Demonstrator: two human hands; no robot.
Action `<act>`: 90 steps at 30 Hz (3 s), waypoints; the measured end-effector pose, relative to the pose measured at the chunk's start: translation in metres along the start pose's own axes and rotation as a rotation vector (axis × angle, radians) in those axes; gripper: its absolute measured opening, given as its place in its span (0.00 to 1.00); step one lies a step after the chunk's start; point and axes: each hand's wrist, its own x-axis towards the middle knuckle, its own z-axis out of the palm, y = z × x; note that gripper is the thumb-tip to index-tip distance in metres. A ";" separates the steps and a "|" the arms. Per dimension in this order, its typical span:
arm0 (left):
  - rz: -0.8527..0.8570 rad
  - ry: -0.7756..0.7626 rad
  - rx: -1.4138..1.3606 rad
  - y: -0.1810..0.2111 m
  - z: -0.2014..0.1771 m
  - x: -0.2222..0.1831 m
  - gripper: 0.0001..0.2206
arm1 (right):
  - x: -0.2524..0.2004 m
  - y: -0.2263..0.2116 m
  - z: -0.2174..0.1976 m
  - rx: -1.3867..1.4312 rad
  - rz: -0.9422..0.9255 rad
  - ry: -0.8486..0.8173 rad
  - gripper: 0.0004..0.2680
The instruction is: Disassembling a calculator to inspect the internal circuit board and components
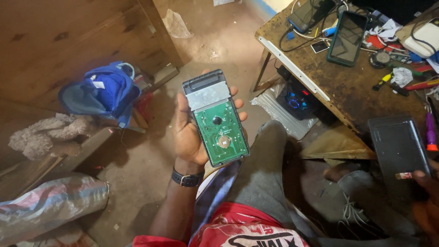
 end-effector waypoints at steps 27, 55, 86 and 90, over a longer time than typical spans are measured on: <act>-0.005 0.047 -0.019 -0.011 -0.007 0.003 0.43 | 0.006 -0.021 -0.003 -0.129 0.152 -0.105 0.19; -0.285 -0.056 -0.221 -0.063 0.041 -0.014 0.51 | -0.014 -0.002 -0.003 -0.049 -0.065 0.091 0.08; -0.602 0.121 -0.127 -0.158 0.021 -0.032 0.52 | -0.079 -0.171 0.151 -0.812 -0.984 -0.232 0.15; -0.630 0.144 -0.163 -0.161 0.015 -0.033 0.54 | -0.079 -0.170 0.151 -0.854 -0.992 -0.245 0.13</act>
